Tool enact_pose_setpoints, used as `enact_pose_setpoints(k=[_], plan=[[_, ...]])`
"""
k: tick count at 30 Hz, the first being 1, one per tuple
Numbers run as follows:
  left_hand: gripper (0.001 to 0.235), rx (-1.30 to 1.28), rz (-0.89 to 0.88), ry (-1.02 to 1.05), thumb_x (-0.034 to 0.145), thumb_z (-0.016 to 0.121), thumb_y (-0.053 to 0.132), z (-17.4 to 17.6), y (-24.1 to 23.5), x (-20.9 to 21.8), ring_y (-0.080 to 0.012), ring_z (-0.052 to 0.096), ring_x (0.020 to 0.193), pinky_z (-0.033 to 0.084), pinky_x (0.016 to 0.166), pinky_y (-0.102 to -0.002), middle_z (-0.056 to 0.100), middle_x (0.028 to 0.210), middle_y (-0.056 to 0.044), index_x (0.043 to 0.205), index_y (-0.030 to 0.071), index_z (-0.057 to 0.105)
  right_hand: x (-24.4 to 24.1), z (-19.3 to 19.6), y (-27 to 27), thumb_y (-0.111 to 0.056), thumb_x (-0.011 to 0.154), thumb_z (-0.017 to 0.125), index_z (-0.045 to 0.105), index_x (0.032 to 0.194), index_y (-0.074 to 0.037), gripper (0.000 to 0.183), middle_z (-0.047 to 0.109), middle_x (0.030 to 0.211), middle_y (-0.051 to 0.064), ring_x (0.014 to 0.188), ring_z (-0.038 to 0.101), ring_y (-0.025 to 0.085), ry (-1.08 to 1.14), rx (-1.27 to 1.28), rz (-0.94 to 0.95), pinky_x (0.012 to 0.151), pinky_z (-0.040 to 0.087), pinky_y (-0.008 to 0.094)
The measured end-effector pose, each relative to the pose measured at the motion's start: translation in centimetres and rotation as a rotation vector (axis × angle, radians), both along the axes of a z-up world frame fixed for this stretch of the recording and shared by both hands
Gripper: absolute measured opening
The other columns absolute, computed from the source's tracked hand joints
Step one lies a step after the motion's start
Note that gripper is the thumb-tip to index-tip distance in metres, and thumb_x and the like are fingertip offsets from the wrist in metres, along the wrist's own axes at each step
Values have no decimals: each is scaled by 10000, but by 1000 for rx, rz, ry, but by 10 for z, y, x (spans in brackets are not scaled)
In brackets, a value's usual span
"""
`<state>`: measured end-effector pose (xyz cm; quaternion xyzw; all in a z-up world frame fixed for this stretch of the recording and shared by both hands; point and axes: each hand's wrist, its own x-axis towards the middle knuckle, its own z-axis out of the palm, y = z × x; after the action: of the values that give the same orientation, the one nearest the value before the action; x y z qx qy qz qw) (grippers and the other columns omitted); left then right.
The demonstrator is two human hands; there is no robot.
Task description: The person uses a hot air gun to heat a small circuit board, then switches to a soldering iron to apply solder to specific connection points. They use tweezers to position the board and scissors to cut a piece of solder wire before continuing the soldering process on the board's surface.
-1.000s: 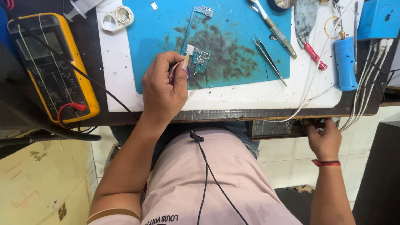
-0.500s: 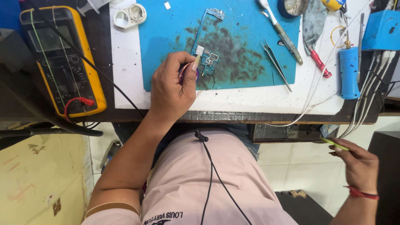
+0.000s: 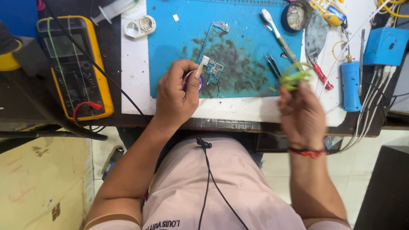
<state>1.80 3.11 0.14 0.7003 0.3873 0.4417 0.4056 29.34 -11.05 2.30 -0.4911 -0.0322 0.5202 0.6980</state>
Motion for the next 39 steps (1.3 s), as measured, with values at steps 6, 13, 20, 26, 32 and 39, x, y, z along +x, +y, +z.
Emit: enact_pose_setpoints(k=[6, 13, 20, 26, 32, 39], plan=[[118, -3, 18, 18, 1067, 638, 114, -2, -1, 0, -230, 674, 769, 533, 704, -361, 677, 906, -91, 1130, 35, 577, -39, 8, 4, -180, 1009, 560, 582, 1385, -40, 401, 767, 1244, 82, 942, 736, 183, -174, -191, 26, 711, 561, 255], [115, -26, -8, 47, 1062, 641, 112, 1, 4, 4, -210, 671, 748, 531, 682, -342, 678, 890, -90, 1120, 29, 586, -35, 20, -10, -83, 1084, 683, 722, 1260, -32, 188, 721, 1142, 111, 852, 680, 194, -1563, -212, 198, 731, 546, 300], [109, -72, -3, 9, 1077, 628, 121, 0, 2, 2, -165, 703, 772, 545, 686, -307, 707, 892, -69, 1122, 31, 588, -10, 62, 62, -72, 853, 721, 757, 1143, -86, 292, 716, 1112, 75, 934, 685, 267, -2168, -142, 745, 767, 545, 363], [118, -113, -8, -91, 1092, 605, 128, -4, 2, 2, -128, 722, 834, 569, 739, -272, 730, 938, -62, 1134, 21, 579, -5, 78, 88, -213, 896, 744, 766, 1045, -117, 180, 724, 971, 45, 820, 690, 262, -2254, -191, 1065, 672, 527, 377], [173, -380, -34, -392, 1135, 573, 160, -11, 4, 3, -45, 601, 869, 500, 777, -203, 699, 975, -53, 1181, 0, 622, 16, 75, 79, -260, 941, 765, 771, 1054, -91, 204, 746, 934, 88, 691, 678, 265, -2166, -127, 1009, 611, 514, 367], [145, -963, -47, -781, 1033, 669, 201, 5, 3, 17, -38, 547, 634, 447, 540, -217, 689, 844, -37, 1029, 56, 678, 6, 11, 34, -43, 847, 796, 723, 1089, -3, 256, 744, 922, 39, 736, 679, 68, -587, -47, 532, 633, 537, 232]])
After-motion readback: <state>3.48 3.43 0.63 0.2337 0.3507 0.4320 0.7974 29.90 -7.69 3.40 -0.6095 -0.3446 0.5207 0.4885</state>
